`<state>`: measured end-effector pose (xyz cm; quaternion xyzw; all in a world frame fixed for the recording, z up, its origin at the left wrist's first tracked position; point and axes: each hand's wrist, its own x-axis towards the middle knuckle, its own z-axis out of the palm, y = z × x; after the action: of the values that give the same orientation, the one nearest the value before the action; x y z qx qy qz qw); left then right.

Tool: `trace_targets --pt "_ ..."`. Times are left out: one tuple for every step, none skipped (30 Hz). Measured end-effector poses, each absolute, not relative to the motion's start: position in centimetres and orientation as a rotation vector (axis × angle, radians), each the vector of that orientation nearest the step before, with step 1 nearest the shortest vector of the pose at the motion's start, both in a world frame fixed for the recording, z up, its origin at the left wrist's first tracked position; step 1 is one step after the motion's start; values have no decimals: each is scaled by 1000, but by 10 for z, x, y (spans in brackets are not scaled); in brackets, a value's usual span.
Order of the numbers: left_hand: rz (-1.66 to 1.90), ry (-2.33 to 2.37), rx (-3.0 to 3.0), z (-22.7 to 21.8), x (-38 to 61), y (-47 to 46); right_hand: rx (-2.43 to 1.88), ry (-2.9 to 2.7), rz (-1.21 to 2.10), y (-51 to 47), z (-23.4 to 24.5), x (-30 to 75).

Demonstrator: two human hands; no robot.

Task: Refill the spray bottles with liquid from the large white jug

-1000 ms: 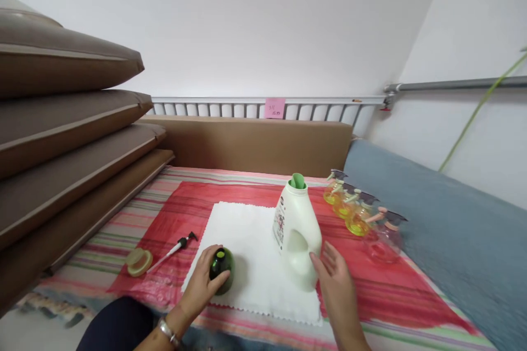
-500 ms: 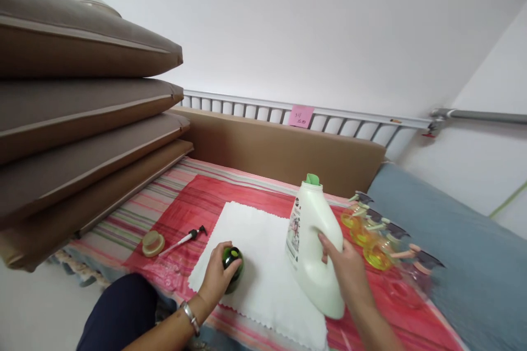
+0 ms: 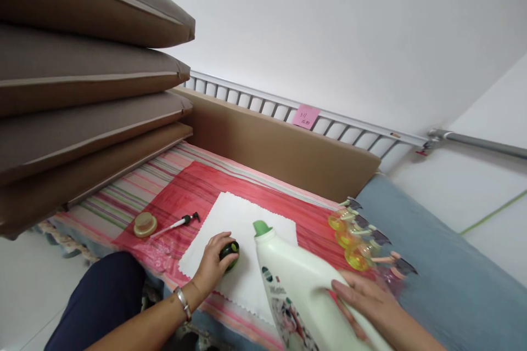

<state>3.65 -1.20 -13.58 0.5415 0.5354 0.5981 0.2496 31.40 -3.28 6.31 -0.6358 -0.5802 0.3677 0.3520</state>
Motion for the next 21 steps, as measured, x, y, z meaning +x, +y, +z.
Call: trace_targets --pt "1623 1457 1488 -136 37 -13 -1648 -1585 1082 -33 63 317" --pt "1616 1457 1503 -135 37 -13 -1641 -1670 1201 -33 62 319" --pt "1609 1457 1516 -135 37 -14 -1626 -1740 1287 -33 61 320" --pt "1603 1456 1525 -135 37 -14 -1611 -1784 1325 -32 60 321" --pt "1599 1455 1531 -135 37 -14 -1602 -1818 1334 -31 59 321" --pt "1594 1454 1535 -135 37 -14 -1603 -1852 1331 -30 58 320" --pt "1588 1455 1538 -135 37 -14 -1611 -1888 1316 -29 57 318" --pt "1581 1457 1542 -135 36 -13 -1624 -1930 1289 -29 57 316" --pt "1572 1460 1548 -135 36 -13 -1639 -1978 1251 -28 57 314" --pt "1563 1462 1554 -135 36 -13 -1655 -2029 1209 -28 57 311" --pt "1554 1465 1559 -135 35 -12 -1666 -2081 1171 -28 56 308" --pt "1547 1466 1563 -134 35 -12 -1675 -2127 1142 -27 57 306" --pt "1541 1468 1565 -134 35 -12 -1682 -2168 1126 -27 57 303" --pt "1535 1470 1567 -133 35 -12 -1688 -2205 1119 -27 57 301" --pt "1528 1473 1569 -132 35 -13 -1689 -2240 1113 -27 57 299" --pt "1522 1476 1570 -131 35 -13 -1686 -2277 1105 -26 57 298" --pt "1518 1479 1572 -130 35 -13 -1681 -2316 1094 -26 58 297" --pt "1513 1483 1573 -130 35 -14 -1672 -2356 1086 -25 59 296" --pt "1509 1486 1575 -129 35 -14 -1664 -2396 1077 -25 60 296" --pt "1505 1489 1577 -129 35 -15 -1655 -2434 1067 -24 62 295" --pt "1501 1492 1579 -129 35 -15 -1649 -2469 1049 -24 63 295"
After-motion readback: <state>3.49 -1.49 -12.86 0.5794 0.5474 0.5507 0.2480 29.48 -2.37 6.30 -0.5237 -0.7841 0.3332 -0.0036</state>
